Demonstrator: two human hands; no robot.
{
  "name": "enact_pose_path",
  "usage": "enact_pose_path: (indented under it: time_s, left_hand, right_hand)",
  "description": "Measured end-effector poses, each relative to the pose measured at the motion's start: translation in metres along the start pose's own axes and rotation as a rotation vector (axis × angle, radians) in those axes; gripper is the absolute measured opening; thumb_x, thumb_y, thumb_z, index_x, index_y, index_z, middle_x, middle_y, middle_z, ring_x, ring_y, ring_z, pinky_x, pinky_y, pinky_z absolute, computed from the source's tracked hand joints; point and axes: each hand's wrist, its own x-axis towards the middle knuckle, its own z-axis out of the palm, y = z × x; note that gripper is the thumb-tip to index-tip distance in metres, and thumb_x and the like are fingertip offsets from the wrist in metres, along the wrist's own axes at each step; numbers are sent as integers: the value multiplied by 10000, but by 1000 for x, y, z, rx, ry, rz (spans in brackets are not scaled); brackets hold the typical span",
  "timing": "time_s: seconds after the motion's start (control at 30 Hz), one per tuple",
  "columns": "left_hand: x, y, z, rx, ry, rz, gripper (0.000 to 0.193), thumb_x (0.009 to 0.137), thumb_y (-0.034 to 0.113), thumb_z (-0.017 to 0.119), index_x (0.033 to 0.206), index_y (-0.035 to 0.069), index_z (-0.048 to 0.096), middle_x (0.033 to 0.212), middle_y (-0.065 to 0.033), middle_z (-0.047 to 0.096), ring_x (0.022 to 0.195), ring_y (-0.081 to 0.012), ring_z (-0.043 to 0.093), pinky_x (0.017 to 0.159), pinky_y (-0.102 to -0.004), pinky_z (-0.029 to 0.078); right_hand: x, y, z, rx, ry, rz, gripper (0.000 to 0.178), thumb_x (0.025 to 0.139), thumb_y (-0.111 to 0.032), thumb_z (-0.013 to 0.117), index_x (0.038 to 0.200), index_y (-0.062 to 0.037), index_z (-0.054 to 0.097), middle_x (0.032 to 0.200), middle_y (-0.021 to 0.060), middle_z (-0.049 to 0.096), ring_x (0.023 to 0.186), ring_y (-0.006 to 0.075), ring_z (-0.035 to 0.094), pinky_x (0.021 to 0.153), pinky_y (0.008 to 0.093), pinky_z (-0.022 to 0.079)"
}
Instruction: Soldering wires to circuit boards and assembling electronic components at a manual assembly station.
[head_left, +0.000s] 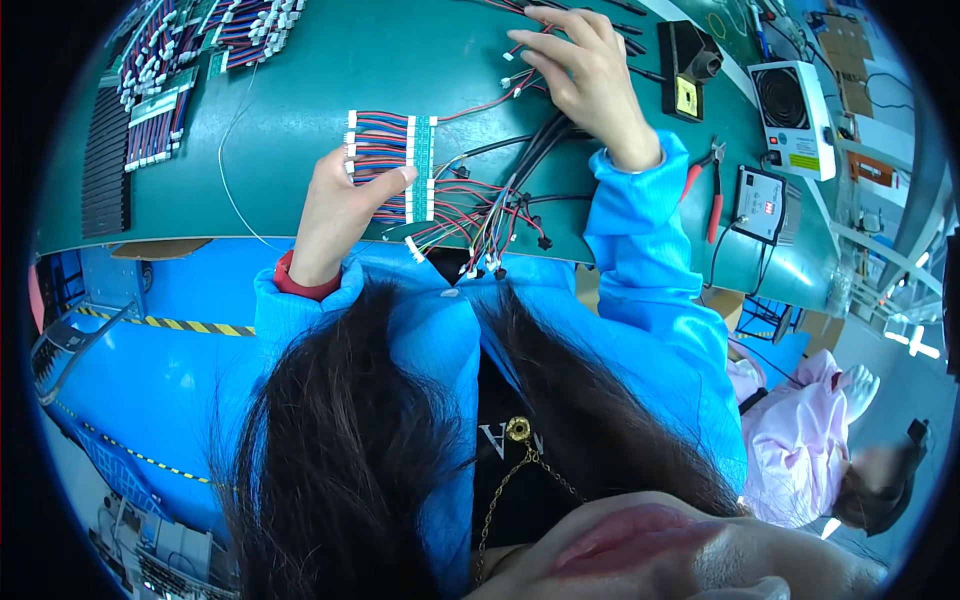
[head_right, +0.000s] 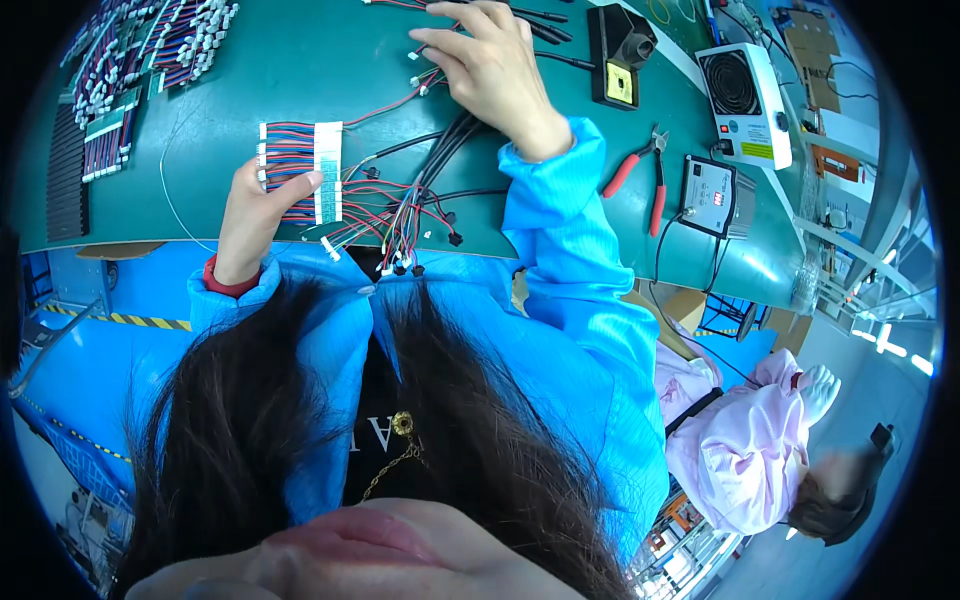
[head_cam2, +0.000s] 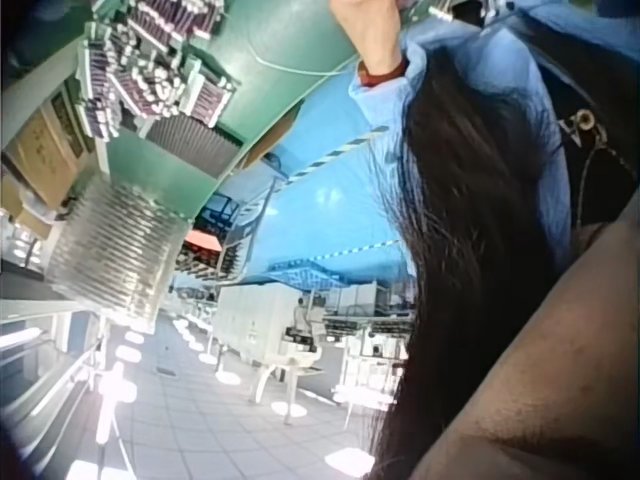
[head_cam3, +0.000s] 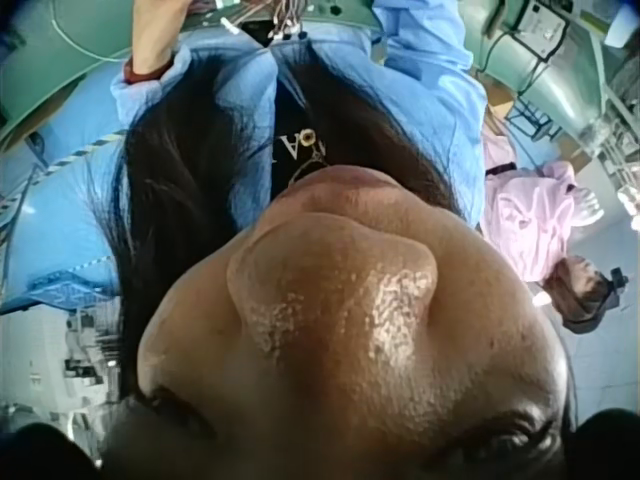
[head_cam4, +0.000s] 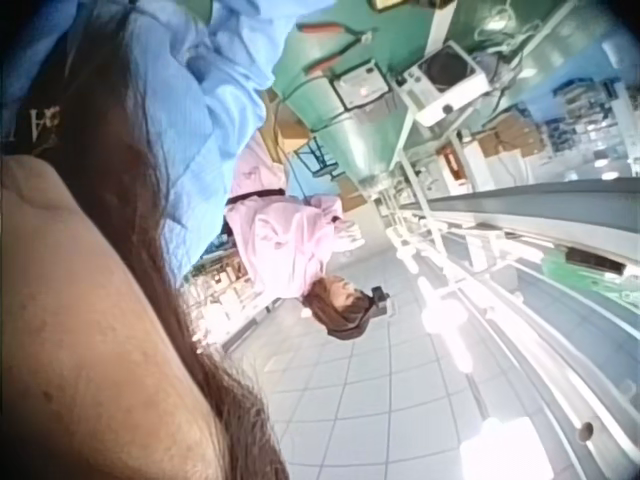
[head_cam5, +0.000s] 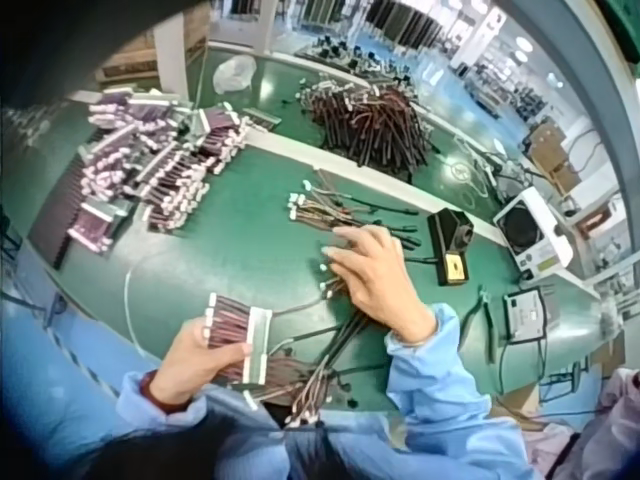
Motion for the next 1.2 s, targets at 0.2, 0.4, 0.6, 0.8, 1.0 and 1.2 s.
enact_pose_path:
  time_s: [0.2, 0.4, 0.6, 0.8, 1.0, 1.2]
  left_hand:
    - [2, -2, -1, -34, 1, 32, 249, 812, 60, 696, 1041, -16, 634, 923, -66, 694, 800, -106, 646, 734, -259, 519]
    - [7, -3, 2, -71, 41, 122, 269, 808, 82, 715, 1048, -12, 643, 923, -62, 696, 812, -114, 652, 752, -261, 522]
    - [5, 5, 14, -59, 47, 173, 249, 817, 113, 709, 1026, -11, 656, 913, -72, 702, 795, -125, 662, 737, -266, 534]
    - [0, 12, 20, 3, 63, 233, 226, 822, 117, 710, 1013, 3, 672, 895, -61, 706, 784, -118, 661, 734, -268, 533]
    - [-1, 17, 25, -5, 38, 243, 210, 824, 111, 708, 1002, 4, 677, 901, -61, 708, 787, -109, 659, 725, -260, 530]
    - [-7, 23, 32, 8, 23, 228, 218, 836, 60, 694, 1041, -4, 657, 928, -66, 695, 809, -113, 658, 737, -252, 538]
  right_hand:
    - [9, 29, 9, 31, -212, -80, 119, 799, -177, 696, 873, -83, 688, 1346, 127, 479, 1236, 374, 399, 1003, 472, 334]
    - [-17, 31, -8, 819, 84, 238, 76, 836, -55, 644, 886, -9, 680, 938, 155, 671, 906, 294, 603, 862, 420, 471]
    - [-37, -17, -33, 919, -217, 150, 104, 815, -17, 693, 913, -13, 726, 834, 50, 676, 801, 158, 562, 731, 285, 441]
    - [-60, -35, -18, 1468, -102, 261, 95, 838, -117, 633, 831, -22, 627, 871, 116, 693, 953, 243, 613, 911, 423, 448]
    - [-73, -28, -11, 1639, -219, 431, 136, 911, -144, 603, 910, -8, 609, 796, 72, 654, 736, 153, 620, 776, 344, 491]
    - [-66, -59, 7, 1181, -137, 661, 133, 883, -107, 681, 949, 8, 693, 832, 29, 687, 735, 71, 621, 661, 205, 498]
